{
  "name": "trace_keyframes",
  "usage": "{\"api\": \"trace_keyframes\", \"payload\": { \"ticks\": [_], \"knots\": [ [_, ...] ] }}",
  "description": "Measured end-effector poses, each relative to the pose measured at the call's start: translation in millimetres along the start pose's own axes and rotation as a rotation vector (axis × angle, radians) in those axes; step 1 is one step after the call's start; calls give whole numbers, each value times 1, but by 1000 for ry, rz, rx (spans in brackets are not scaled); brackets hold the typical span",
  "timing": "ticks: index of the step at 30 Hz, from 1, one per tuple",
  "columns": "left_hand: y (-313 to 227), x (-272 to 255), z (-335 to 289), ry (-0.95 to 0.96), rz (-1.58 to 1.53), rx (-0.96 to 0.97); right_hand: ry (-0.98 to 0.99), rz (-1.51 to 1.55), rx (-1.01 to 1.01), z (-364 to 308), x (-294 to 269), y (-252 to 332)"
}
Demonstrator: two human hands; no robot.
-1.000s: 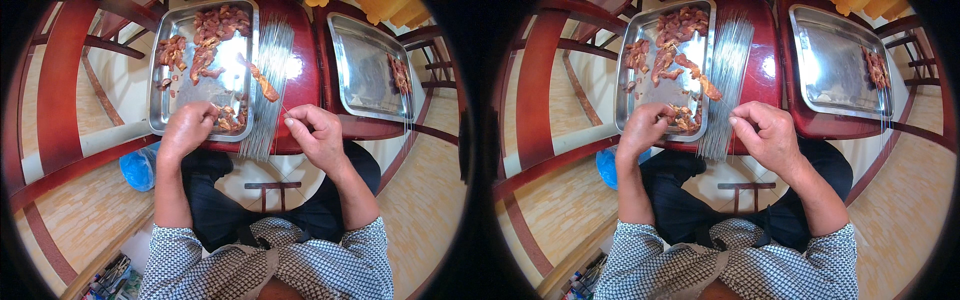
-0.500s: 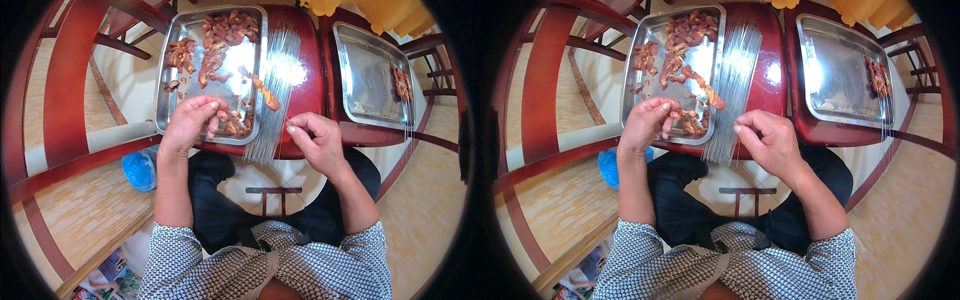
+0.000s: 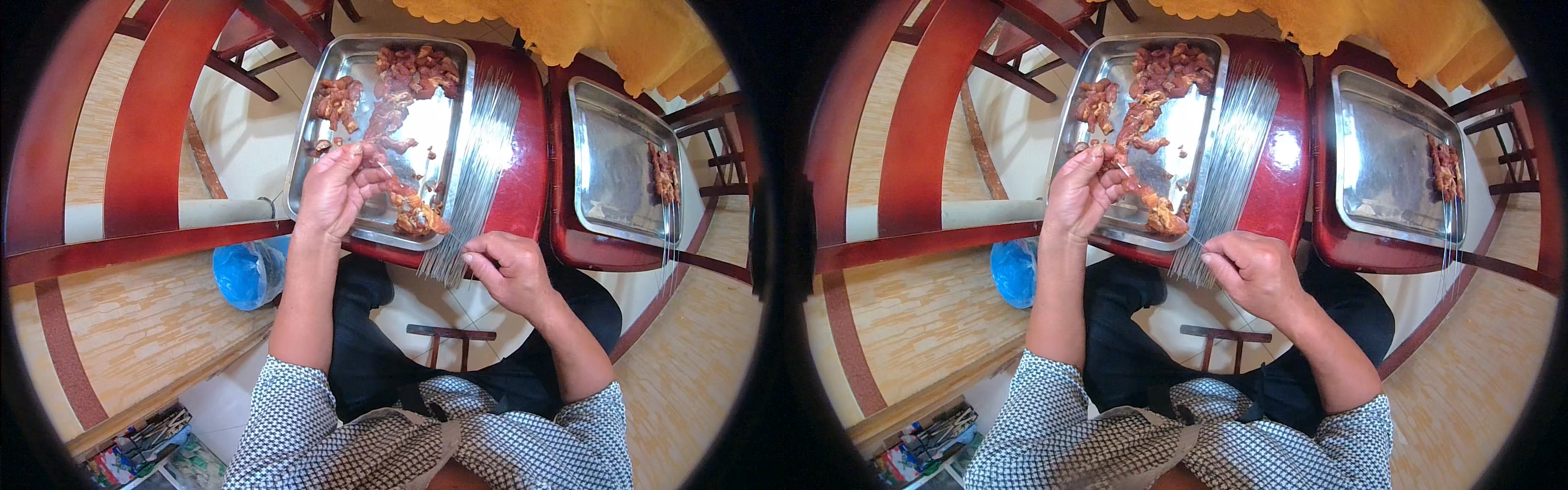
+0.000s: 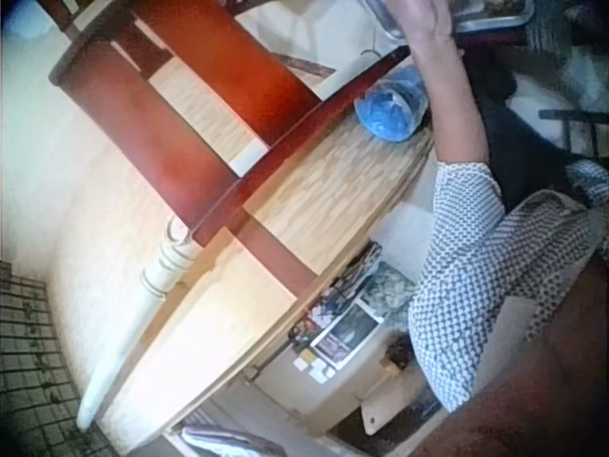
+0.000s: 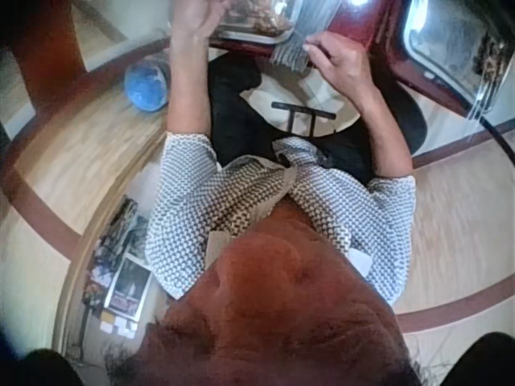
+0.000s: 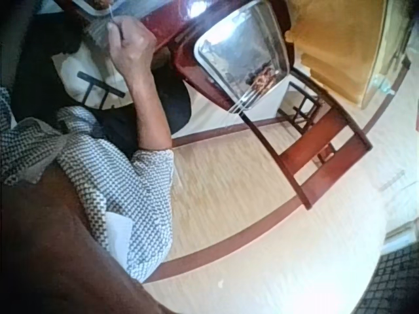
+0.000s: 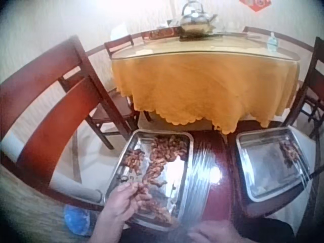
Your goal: The person sits on the floor and threads pieces of marinated meat from a metal tray onto thin metal skewers. They repeatedly pick up meat, slide it onto the skewer, and place the completed skewer onto a second tray.
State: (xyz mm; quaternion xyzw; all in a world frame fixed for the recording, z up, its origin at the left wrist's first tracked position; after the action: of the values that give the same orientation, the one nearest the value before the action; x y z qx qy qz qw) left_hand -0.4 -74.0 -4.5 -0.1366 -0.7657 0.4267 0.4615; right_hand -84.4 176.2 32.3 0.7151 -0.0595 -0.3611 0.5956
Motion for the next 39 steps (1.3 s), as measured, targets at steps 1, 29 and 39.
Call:
{"api": "trace_keyframes", "payload": {
  "ticks": [1,29,39],
  "knots": [
    [1,1,0,-2,3,-5,-2,-3,3,0,2,-1],
    [5,16,-4,-4,43,78,-28,-40,29,1,6,1],
    [12,14,-2,48,-4,47,-39,-88,-5,2,6,3]
  ]
}}
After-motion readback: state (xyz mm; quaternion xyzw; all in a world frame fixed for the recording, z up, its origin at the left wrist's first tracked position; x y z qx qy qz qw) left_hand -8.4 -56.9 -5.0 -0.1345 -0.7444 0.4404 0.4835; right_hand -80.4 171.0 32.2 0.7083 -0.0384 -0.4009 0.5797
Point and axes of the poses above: each hand's wrist, its own z-axis towards the middle knuckle, its own x-axis out of the palm, y = z × x, the point moved 3 cm from there along z, towards the middle knuckle, and after that the axes turned 11 degrees about x, right-handed, at the moved point
